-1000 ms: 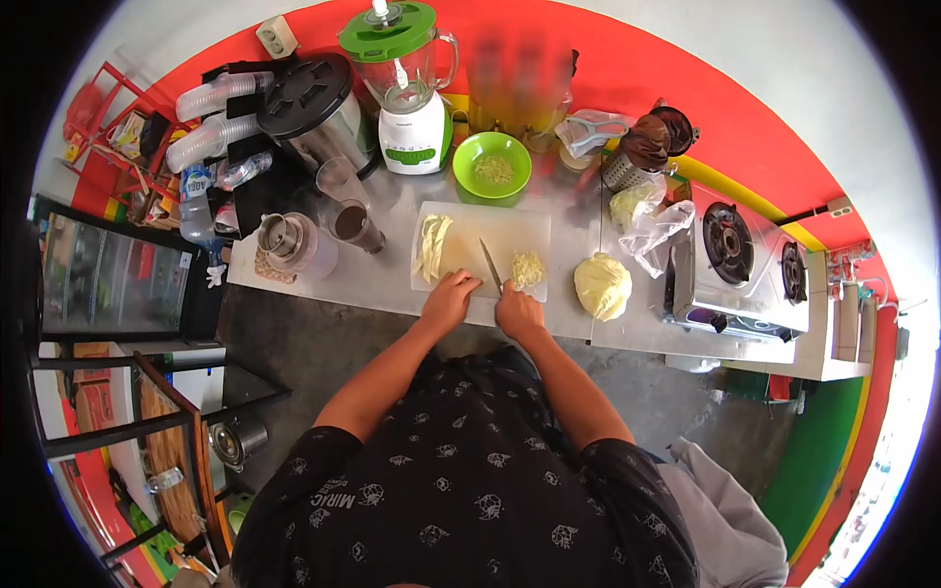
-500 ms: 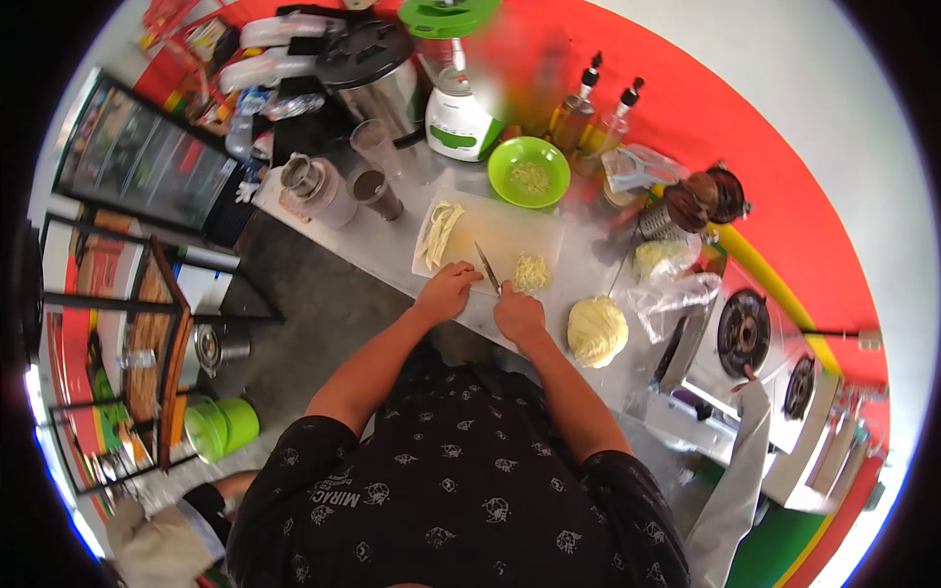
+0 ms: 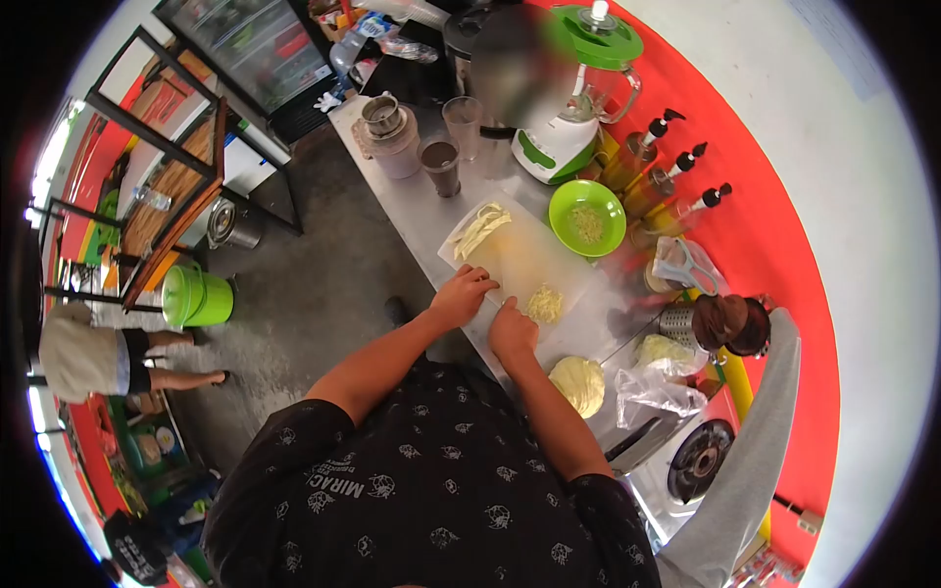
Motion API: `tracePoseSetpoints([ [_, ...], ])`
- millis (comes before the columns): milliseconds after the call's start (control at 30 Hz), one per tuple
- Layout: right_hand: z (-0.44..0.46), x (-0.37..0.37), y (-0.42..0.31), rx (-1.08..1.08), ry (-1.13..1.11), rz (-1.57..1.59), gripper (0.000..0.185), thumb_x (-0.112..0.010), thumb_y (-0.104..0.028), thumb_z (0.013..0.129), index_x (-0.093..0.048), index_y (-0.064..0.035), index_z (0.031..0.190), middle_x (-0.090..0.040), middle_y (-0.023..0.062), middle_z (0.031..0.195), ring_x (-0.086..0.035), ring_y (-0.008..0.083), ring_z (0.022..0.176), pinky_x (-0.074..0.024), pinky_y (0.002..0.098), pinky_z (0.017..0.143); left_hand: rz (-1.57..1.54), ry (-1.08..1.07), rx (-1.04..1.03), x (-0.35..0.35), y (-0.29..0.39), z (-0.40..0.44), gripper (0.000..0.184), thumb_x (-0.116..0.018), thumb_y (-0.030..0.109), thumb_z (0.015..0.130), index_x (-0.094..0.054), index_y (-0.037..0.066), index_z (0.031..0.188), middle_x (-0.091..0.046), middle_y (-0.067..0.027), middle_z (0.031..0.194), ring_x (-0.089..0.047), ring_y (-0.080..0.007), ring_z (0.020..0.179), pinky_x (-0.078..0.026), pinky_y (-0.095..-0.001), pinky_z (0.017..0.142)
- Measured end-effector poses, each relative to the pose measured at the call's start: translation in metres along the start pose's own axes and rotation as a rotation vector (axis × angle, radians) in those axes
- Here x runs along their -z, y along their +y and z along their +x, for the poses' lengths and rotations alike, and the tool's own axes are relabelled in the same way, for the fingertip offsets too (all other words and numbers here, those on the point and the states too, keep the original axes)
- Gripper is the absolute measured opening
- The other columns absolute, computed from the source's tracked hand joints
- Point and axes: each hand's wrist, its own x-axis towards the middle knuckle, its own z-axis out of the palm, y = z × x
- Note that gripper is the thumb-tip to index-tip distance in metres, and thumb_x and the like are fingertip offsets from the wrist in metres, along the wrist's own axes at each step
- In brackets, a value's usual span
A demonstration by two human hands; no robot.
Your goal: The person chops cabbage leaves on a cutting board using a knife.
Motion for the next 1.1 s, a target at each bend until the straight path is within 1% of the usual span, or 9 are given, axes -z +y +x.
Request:
tracePoseSetpoints([
  [267, 0.003, -0.005, 0.004, 0.099, -0.040, -0.006, 0.028, -0.052, -0.013, 0.091, -0.049, 0.0059, 0.111, -0.070, 0.0291, 0.094, -0.071, 0.0436, 0.090, -0.0552, 0.0508, 0.082, -0.054, -0.026, 0.197, -0.008, 0.004, -0.004, 0.034, -0.058, -0.003, 0.084, -0.070, 0.015, 0.110, -0.062, -0.0026, 0.111, -0.057, -0.0266, 0.108, -0.054, -0.0382, 0.087],
  [467, 0.013, -0.001, 0.008, 0.095, -0.063, 0.039, 0.030, -0.051, -0.012, 0.090, -0.047, 0.0079, 0.112, -0.070, 0.0298, 0.094, -0.071, 0.0444, 0.090, -0.0552, 0.0506, 0.083, -0.099, 0.032, 0.180, -0.012, 0.002, -0.005, 0.034, -0.058, -0.004, 0.083, -0.072, 0.013, 0.108, -0.063, -0.0051, 0.110, -0.058, -0.0282, 0.106, -0.052, -0.0388, 0.089],
  [533, 0.010, 0.003, 0.012, 0.211, -0.069, -0.055, 0.030, -0.052, -0.012, 0.090, -0.046, 0.0083, 0.111, -0.070, 0.0291, 0.093, -0.071, 0.0444, 0.089, -0.0556, 0.0507, 0.081, -0.128, 0.029, 0.206, -0.012, 0.002, -0.005, 0.033, -0.058, -0.005, 0.083, -0.073, 0.012, 0.107, -0.063, -0.0065, 0.110, -0.059, -0.0289, 0.105, -0.051, -0.0389, 0.089],
  [767, 0.014, -0.020, 0.015, 0.169, -0.002, 0.016, 0.030, -0.054, -0.011, 0.088, -0.046, 0.0084, 0.109, -0.070, 0.0270, 0.088, -0.071, 0.0441, 0.085, -0.0567, 0.0517, 0.077, -0.164, 0.085, 0.182, -0.013, 0.002, -0.003, 0.032, -0.059, -0.006, 0.082, -0.072, 0.010, 0.107, -0.062, -0.0088, 0.105, -0.058, -0.0303, 0.101, -0.050, -0.0399, 0.090],
  [833, 0.016, -0.011, 0.012, 0.166, -0.047, 0.029, 0.025, -0.043, -0.015, 0.097, -0.048, 0.0039, 0.112, -0.071, 0.0293, 0.095, -0.071, 0.0425, 0.092, -0.0547, 0.0510, 0.084, -0.158, 0.053, 0.179, -0.012, 0.002, -0.003, 0.030, -0.060, -0.005, 0.083, -0.072, 0.010, 0.107, -0.061, -0.0095, 0.104, -0.058, -0.0310, 0.100, -0.050, -0.0407, 0.090],
  [867, 0.015, -0.007, 0.011, 0.155, -0.045, 0.035, 0.025, -0.043, -0.015, 0.097, -0.048, 0.0039, 0.112, -0.071, 0.0293, 0.095, -0.071, 0.0425, 0.092, -0.0547, 0.0510, 0.084, -0.160, 0.044, 0.170, -0.012, 0.001, -0.003, 0.030, -0.060, -0.005, 0.083, -0.072, 0.010, 0.107, -0.061, -0.0095, 0.104, -0.058, -0.0310, 0.100, -0.050, -0.0407, 0.090],
  [967, 0.013, -0.001, 0.007, 0.172, -0.057, 0.012, 0.024, -0.046, -0.013, 0.095, -0.047, 0.0039, 0.113, -0.071, 0.0294, 0.095, -0.071, 0.0423, 0.093, -0.0546, 0.0505, 0.085, -0.188, 0.035, 0.159, -0.008, 0.001, -0.002, 0.028, -0.061, -0.004, 0.085, -0.072, 0.009, 0.107, -0.061, -0.0106, 0.103, -0.058, -0.0315, 0.100, -0.049, -0.0409, 0.088],
  [1033, 0.012, -0.007, 0.009, 0.139, -0.056, 0.022, 0.028, -0.054, -0.010, 0.089, -0.047, 0.0061, 0.110, -0.070, 0.0290, 0.092, -0.072, 0.0438, 0.089, -0.0565, 0.0516, 0.081, -0.239, 0.065, 0.169, -0.009, 0.001, -0.001, 0.025, -0.061, -0.003, 0.086, -0.072, 0.009, 0.106, -0.061, -0.0112, 0.101, -0.058, -0.0318, 0.099, -0.049, -0.0411, 0.088],
  [1100, 0.012, -0.011, 0.004, 0.103, -0.034, 0.039, 0.028, -0.055, -0.010, 0.088, -0.046, 0.0057, 0.110, -0.070, 0.0294, 0.094, -0.072, 0.0440, 0.090, -0.0564, 0.0512, 0.082, -0.261, 0.065, 0.159, -0.007, 0.001, 0.000, 0.024, -0.061, -0.002, 0.087, -0.072, 0.009, 0.105, -0.061, -0.0110, 0.100, -0.058, -0.0319, 0.098, -0.049, -0.0413, 0.088],
])
